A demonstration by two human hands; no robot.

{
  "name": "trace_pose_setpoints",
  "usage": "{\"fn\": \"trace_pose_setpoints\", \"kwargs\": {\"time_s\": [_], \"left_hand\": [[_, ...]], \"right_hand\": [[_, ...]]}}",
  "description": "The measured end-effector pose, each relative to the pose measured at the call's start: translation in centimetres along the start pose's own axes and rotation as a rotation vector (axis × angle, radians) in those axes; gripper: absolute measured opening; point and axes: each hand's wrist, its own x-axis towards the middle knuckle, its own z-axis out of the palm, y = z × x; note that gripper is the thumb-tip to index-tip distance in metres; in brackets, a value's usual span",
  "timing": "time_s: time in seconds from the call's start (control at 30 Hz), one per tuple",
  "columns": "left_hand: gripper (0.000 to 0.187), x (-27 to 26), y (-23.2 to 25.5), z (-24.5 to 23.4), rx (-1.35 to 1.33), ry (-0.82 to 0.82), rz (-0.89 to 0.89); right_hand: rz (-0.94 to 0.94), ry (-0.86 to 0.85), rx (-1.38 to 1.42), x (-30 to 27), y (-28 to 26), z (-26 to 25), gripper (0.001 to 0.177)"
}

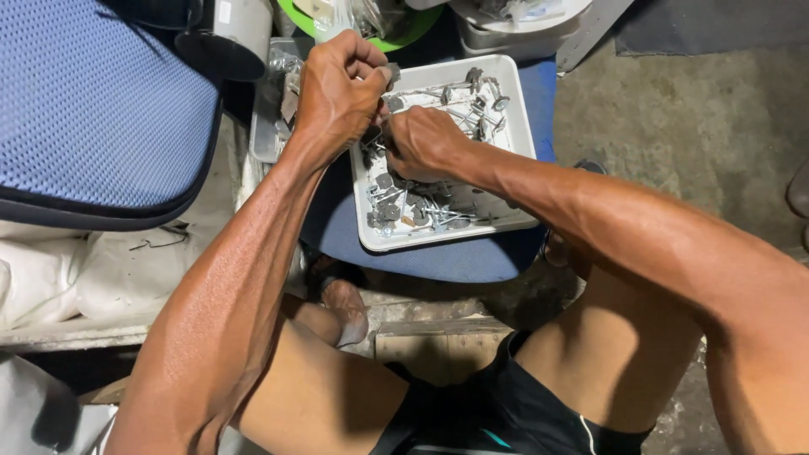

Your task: Sorting various small metal hardware components like screws, bolts, and brackets from a tray into different containers.

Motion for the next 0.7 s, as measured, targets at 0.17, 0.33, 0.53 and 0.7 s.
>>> {"fn": "trace_pose_setpoints", "kwargs": {"time_s": [0.17,0.33,0.53,0.7], "left_hand": [[0.005,0.3,0.6,0.1,-0.050,0.022,-0.122],[0.009,0.0,1.1,0.0,-0.202,0.033,-0.220],[0.006,0.5,1.5,2.3,-0.163,-0.070,-0.266],[0.007,0.4,2.3,3.8,-0.144,-0.137,-0.229]], "right_hand": [[0.079,-0.182,0.227,-3.4,-2.4,-8.0,0.009],[-0.039,0.133,0.477,-6.5,0.5,-11.3,0.011],[-0.155,0.541,0.517,-9.7,0.9,-12.9,0.003],[-0.212,0.551,0.441,-10.7,1.8,-12.8,0.006]]}}
